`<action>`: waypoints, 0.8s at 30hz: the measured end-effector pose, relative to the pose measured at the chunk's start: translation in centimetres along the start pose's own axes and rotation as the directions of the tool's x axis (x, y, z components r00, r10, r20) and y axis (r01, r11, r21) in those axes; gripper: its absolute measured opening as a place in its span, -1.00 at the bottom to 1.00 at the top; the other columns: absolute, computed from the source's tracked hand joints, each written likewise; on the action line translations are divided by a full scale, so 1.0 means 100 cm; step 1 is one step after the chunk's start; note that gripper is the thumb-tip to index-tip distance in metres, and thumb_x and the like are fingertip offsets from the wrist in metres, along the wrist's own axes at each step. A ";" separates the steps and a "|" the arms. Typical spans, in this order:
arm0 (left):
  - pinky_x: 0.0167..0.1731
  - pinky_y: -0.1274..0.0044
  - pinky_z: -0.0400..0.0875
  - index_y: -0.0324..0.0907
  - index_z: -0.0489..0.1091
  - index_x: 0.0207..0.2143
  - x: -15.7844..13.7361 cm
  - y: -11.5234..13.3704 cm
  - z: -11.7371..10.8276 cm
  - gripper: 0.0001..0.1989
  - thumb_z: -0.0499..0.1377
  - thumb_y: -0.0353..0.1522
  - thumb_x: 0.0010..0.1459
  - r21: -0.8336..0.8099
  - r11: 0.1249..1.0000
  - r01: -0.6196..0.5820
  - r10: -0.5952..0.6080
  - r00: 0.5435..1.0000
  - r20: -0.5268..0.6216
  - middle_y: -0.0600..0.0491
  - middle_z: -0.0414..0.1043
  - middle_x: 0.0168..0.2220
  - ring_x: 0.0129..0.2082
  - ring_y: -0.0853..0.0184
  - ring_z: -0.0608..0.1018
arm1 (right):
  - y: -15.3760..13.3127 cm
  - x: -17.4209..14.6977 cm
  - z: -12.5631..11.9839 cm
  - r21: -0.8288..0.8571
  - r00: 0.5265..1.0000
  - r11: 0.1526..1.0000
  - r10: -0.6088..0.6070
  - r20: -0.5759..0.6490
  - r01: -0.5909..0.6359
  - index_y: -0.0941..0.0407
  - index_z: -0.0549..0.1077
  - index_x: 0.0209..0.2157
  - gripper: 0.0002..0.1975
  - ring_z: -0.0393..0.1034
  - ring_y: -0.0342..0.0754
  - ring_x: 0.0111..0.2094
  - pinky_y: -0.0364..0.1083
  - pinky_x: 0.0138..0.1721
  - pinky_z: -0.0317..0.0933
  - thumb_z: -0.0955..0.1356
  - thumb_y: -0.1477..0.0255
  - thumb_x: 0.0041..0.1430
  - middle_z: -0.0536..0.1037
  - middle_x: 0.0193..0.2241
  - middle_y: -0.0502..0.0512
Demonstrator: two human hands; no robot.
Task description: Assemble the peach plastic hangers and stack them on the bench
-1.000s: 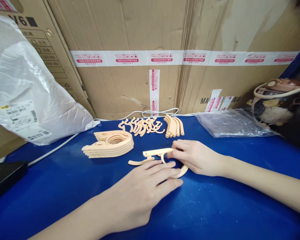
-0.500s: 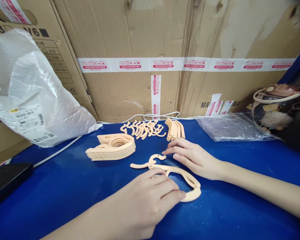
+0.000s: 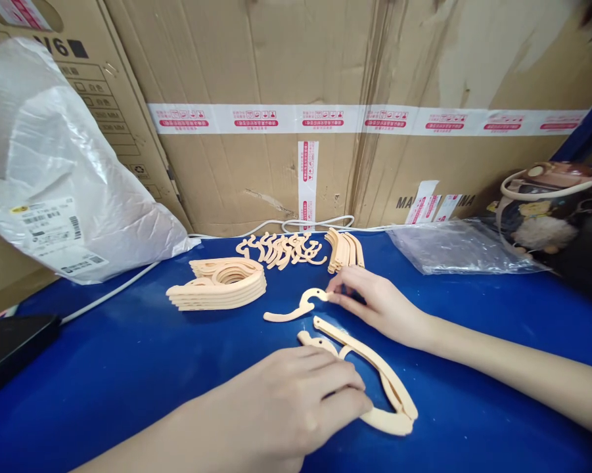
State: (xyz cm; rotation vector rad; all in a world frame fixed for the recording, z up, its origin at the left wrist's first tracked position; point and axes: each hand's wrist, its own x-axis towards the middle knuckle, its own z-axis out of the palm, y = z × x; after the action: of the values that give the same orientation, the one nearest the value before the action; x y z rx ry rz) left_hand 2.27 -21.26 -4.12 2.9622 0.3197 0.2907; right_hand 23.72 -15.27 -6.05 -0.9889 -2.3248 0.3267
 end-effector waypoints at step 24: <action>-0.40 0.43 0.37 -0.17 0.33 -0.29 0.007 -0.022 0.002 -0.96 0.09 -0.42 0.23 0.265 0.728 0.633 -0.602 0.774 -0.197 0.05 0.42 -0.30 -0.27 0.19 0.48 | -0.004 -0.003 -0.036 -0.122 0.929 0.992 0.067 0.364 -0.024 0.12 0.44 -0.30 -0.81 0.11 -0.24 -0.63 -0.20 -0.53 -0.04 0.21 0.41 0.28 0.28 -0.65 -0.13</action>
State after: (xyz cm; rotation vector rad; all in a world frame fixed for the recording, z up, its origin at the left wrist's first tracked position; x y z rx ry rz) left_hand 2.55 -19.06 -4.60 2.9049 1.4601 0.3156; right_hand 25.84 -15.81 -3.11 -1.1175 -2.6870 0.4315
